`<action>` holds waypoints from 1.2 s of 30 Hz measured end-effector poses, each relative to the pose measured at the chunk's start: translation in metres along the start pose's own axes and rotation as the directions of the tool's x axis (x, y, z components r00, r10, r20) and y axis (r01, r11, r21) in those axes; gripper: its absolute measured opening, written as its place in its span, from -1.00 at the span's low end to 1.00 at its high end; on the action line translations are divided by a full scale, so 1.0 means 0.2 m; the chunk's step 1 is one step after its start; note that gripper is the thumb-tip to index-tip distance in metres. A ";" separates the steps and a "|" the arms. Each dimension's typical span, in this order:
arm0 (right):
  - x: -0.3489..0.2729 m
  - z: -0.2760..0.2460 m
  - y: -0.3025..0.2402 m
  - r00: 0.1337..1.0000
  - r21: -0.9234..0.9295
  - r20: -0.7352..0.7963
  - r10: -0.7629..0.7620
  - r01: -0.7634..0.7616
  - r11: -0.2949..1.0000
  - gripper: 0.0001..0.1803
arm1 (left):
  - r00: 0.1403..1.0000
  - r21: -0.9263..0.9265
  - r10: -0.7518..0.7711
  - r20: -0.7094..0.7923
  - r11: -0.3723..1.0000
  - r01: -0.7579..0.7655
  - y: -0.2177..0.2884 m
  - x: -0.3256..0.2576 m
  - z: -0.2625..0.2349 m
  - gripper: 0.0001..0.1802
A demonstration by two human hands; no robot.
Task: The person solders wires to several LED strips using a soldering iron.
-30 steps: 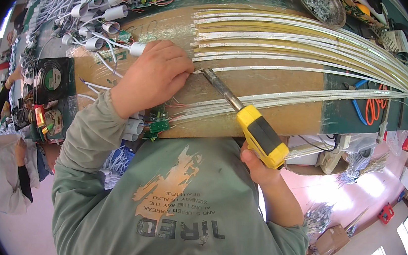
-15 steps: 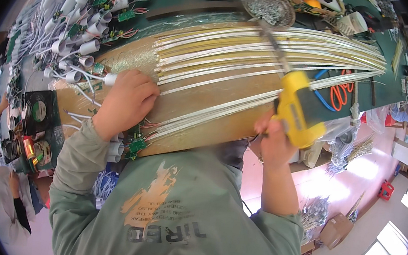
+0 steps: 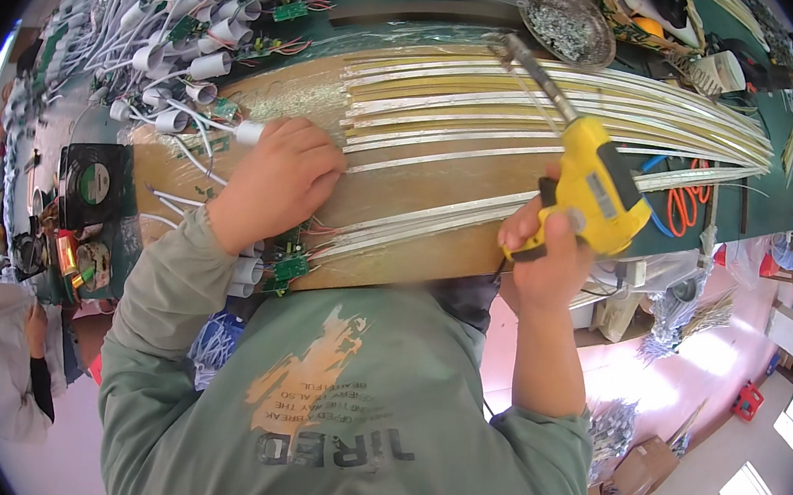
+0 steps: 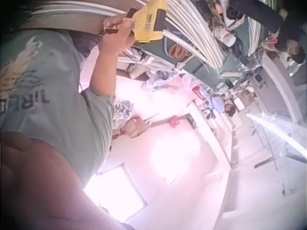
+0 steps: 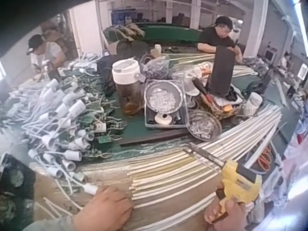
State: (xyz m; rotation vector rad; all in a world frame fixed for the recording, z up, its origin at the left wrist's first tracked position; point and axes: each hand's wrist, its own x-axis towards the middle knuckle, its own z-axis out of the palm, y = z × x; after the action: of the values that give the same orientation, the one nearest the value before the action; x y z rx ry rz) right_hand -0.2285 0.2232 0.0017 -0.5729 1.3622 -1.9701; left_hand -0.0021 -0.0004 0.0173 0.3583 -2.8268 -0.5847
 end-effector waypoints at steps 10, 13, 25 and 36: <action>-0.18 0.07 0.13 0.990 0.048 0.134 0.037 -0.044 0.998 -0.24 | 1.000 -0.006 -0.017 0.004 1.000 0.017 0.00 -0.01 0.00 -0.89; -0.17 0.06 0.14 0.989 0.040 0.139 0.054 -0.060 0.997 -0.24 | 1.000 -0.001 -0.018 0.002 1.000 0.018 0.01 -0.01 0.01 -0.89; -0.18 0.03 0.16 0.982 0.138 0.178 0.061 -0.086 0.987 -0.21 | 1.000 -0.018 -0.020 0.017 1.000 0.020 0.03 -0.01 -0.04 -0.79; -0.18 0.05 0.17 0.985 0.100 0.163 0.054 -0.071 0.993 -0.22 | 0.977 -0.003 -0.160 0.144 0.987 0.162 -0.10 -0.14 -0.19 -0.74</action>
State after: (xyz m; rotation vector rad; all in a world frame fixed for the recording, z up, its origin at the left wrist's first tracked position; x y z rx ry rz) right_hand -0.1883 0.2355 -0.0256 -0.6175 1.1575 -1.8896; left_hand 0.0386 -0.0247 0.0376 0.5689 -2.9472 -0.6892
